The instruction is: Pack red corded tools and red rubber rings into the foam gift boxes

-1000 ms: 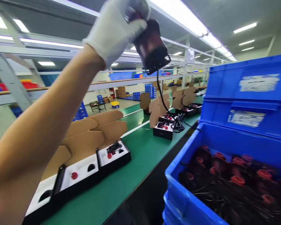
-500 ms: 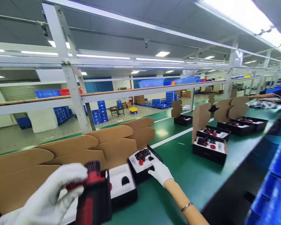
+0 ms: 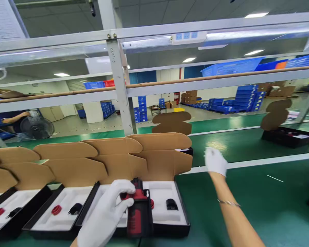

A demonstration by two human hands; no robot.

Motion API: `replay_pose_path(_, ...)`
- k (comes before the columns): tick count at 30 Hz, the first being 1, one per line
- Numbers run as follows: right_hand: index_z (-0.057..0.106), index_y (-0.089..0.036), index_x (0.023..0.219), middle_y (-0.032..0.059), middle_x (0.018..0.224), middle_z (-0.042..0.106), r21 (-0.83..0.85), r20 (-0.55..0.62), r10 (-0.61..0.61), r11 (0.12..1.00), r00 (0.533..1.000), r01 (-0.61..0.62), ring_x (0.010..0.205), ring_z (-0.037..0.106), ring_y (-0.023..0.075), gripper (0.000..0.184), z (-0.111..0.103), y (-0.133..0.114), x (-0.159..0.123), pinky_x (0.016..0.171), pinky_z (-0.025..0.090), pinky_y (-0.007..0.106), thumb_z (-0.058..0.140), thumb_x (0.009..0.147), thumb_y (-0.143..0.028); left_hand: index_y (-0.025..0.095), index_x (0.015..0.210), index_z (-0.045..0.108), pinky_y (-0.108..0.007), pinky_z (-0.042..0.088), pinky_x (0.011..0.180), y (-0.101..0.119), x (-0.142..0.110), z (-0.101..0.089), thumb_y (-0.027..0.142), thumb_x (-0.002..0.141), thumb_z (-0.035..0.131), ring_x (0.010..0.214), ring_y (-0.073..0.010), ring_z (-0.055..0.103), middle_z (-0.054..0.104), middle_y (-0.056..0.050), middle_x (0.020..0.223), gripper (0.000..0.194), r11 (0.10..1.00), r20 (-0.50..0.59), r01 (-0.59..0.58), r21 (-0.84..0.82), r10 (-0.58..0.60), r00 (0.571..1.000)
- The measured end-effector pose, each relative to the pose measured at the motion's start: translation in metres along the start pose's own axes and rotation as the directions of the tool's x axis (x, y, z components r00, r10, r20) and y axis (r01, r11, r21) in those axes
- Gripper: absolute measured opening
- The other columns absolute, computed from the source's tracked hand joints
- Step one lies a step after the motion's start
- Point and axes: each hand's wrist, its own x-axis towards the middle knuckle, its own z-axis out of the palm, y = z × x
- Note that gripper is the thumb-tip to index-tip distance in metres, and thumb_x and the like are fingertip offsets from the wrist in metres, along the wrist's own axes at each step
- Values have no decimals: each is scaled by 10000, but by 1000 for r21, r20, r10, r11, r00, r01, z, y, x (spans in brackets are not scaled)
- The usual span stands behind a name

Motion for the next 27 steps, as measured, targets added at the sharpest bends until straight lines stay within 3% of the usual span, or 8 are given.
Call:
replay_pose_path(4, 622, -163, 1079, 142, 972, 654, 191, 352, 4, 979, 936, -76, 839, 647, 265, 552, -8, -31, -99, 738, 557, 373, 465, 852, -641, 231, 976, 595, -264, 455, 941, 11, 12, 8, 31, 823, 588, 1016, -135, 560, 598, -4, 1057, 251, 990, 16, -102, -97, 104, 994)
replay_pose_path(6, 600, -160, 1233, 140, 1050, 656, 282, 787, -119, 942, 605, -182, 937, 641, 289, 629, 5, -57, -155, 838, 551, 425, 516, 863, -661, 229, 995, 590, -262, 455, 931, 16, 11, 14, 19, 828, 592, 1018, -130, 555, 591, -2, 1059, 269, 978, 7, -172, -121, 174, 985)
replay_pose_path(8, 604, -190, 1267, 109, 1174, 623, 314, 853, -187, 930, 487, -193, 1099, 576, 277, 547, 18, -82, -198, 1012, 461, 422, 520, 922, -606, 239, 1024, 580, -270, 456, 926, 20, 5, 19, 30, 847, 585, 1017, -130, 552, 594, 0, 1061, 274, 961, -29, -256, -107, 254, 967)
replay_pose_path(13, 604, -215, 1267, 101, 1252, 579, 360, 856, -116, 832, 503, -421, 1049, 584, 282, 498, 25, -114, -237, 870, 547, 425, 498, 953, -586, 280, 1319, 446, -407, 435, 1034, 18, -25, 35, 304, 869, 659, 1182, -216, 511, 532, -66, 1284, 499, 948, -192, -312, -63, 296, 936)
replay_pose_path(16, 627, -198, 1239, 95, 1226, 601, 421, 811, -172, 836, 559, -353, 1130, 543, 280, 478, 22, -115, -241, 1008, 470, 429, 501, 962, -566, 270, 1413, 325, -462, 456, 1028, 18, -40, 48, 378, 441, 956, 1201, -313, 503, 477, -98, 1352, 1163, 955, -222, -288, -68, 267, 938)
replay_pose_path(18, 638, -185, 1227, 91, 1226, 606, 420, 771, -173, 862, 612, -285, 1175, 515, 280, 495, 19, -116, -245, 1093, 388, 431, 496, 961, -578, 287, 1364, 380, -440, 496, 962, 21, -46, 54, 280, 319, 983, 1097, -298, 554, 539, -69, 1248, 1207, 959, -227, -284, 2, 276, 934)
replay_pose_path(23, 624, -207, 1258, 82, 1268, 583, 410, 761, -189, 882, 620, -233, 1174, 524, 281, 495, 9, -126, -249, 1082, 406, 426, 479, 965, -579, 291, 1392, 333, -479, 427, 1055, 19, -54, 52, 542, 441, 920, 1174, -303, 518, 493, -98, 1316, 1146, 944, -251, -330, -4, 319, 914)
replay_pose_path(27, 579, -234, 1329, 65, 1327, 549, 418, 756, -247, 895, 606, -157, 1281, 444, 284, 511, -3, -136, -243, 1126, 352, 410, 453, 972, -577, 208, 1477, 232, -474, 211, 1207, -13, -71, 64, 819, 685, 558, 1418, -316, 284, 306, -163, 1511, 1052, 885, -109, -99, -455, 55, 993)
